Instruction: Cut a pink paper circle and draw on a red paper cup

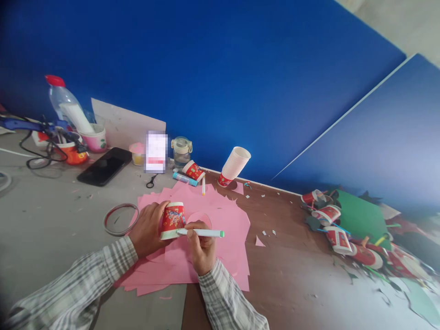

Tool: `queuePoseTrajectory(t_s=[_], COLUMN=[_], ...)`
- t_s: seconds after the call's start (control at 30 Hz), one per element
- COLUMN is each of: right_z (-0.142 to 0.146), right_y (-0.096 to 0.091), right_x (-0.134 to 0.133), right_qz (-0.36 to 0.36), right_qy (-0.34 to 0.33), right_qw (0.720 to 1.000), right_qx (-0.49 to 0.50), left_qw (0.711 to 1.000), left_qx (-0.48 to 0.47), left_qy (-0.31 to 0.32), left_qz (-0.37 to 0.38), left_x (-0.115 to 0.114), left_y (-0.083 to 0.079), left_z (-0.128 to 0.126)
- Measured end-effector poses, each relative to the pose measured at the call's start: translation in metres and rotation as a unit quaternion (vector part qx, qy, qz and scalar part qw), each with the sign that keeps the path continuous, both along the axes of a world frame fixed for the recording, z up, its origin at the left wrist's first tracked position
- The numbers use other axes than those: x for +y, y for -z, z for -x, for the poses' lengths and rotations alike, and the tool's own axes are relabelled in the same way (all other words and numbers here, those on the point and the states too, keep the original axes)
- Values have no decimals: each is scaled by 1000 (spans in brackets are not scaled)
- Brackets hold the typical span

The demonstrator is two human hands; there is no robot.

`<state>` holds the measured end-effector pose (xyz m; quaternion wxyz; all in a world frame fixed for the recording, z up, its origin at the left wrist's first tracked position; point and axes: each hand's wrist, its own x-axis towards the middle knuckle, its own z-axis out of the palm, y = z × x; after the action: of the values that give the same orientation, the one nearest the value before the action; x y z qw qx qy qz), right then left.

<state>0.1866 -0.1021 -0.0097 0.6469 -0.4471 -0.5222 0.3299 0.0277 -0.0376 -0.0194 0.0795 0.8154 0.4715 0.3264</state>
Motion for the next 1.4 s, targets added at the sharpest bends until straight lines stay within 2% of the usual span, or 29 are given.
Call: queuePoseTrajectory(t_s=[0.33,0.73,1.07,1.4], right_z=[1,-2,1,-5], right_y=[-4,0,-6,3], right_x=[0,2,0,4], right_qz=[-9,21,-8,33], right_qy=[7,0,-2,38], right_qw=[999,1000,1000,998], right_qx=[-38,19,-25,29], left_qw=[1000,1000,1000,1000], left_qx=[5,13,11,11], left_qy=[-2,2,-1,4], left_qz=[3,8,12,3], left_x=[0,0,-1,0], left_y=[-1,1,-1,2], left_z=[-1,0,0,1])
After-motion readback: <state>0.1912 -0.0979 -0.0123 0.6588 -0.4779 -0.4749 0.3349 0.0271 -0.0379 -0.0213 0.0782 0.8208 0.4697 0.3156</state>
